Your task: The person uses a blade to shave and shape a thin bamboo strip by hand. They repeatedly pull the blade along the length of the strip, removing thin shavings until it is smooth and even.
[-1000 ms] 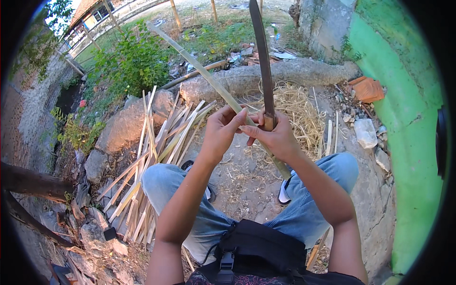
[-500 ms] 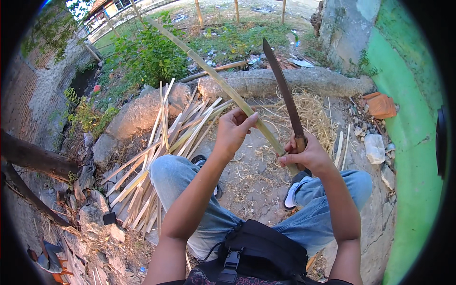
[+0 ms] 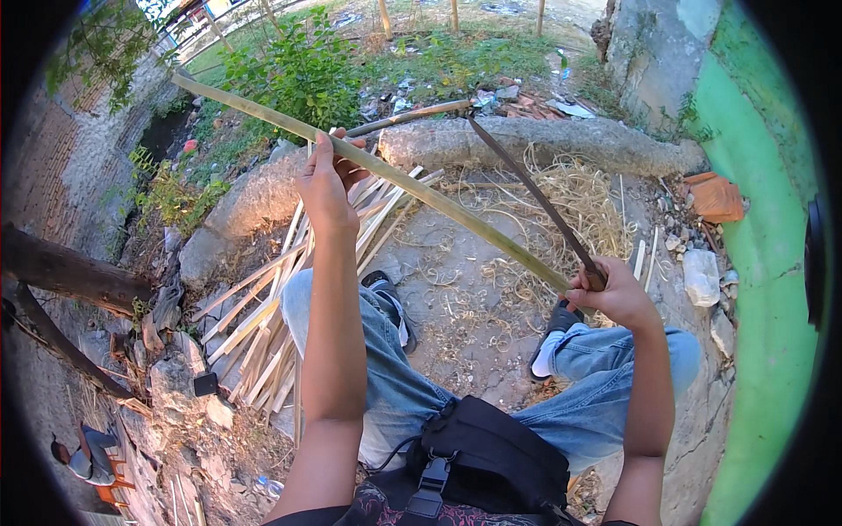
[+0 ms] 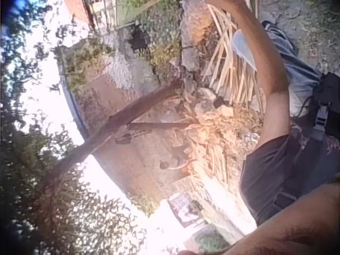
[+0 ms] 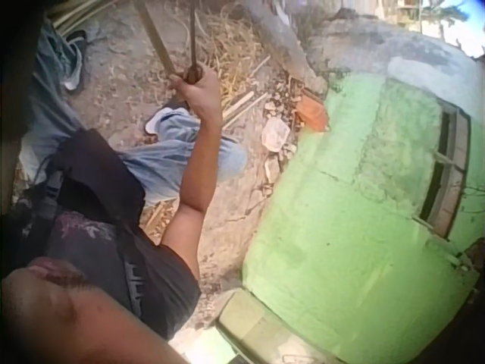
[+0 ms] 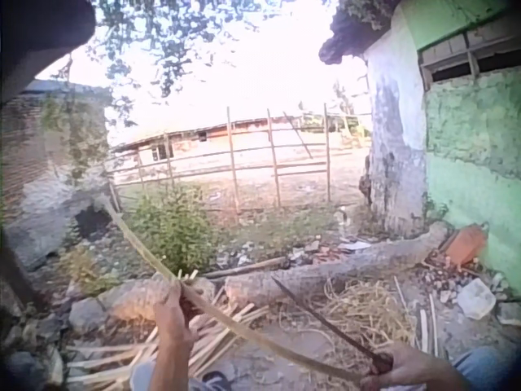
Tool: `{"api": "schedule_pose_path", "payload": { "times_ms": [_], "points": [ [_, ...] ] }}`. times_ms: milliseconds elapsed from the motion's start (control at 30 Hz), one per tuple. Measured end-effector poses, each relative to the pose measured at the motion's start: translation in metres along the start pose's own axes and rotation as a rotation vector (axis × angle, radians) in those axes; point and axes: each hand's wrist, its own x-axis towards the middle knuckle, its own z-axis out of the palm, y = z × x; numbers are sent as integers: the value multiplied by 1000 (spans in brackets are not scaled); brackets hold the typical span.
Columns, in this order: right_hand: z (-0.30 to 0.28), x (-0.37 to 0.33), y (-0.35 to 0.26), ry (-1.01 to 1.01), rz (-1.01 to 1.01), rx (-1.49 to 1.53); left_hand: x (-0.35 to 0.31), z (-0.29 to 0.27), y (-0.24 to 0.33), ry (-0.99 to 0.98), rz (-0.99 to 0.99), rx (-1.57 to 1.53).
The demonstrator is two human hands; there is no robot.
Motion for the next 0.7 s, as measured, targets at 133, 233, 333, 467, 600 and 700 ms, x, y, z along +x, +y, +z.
{"api": "schedule_pose_path", "payload": {
  "times_ms": [133, 233, 333, 467, 600, 700],
  "points": [
    [-2, -1, -5, 80, 24, -61, -1, -4, 1, 42, 16, 48],
    [-10, -5, -11, 118, 35, 4, 2, -7, 0, 63, 5, 30],
    [-11, -6, -17, 120, -40, -47, 6, -13, -1, 111, 13, 58],
    [-12, -6, -15, 85, -98, -58, 7, -18, 2, 109, -18, 57],
    [-12, -4, -10, 63, -91, -85, 8, -23, 2, 71, -18, 91],
    [-12, -6, -13, 66, -44, -76, 8, -23, 2, 66, 5, 71]
  ]
}}
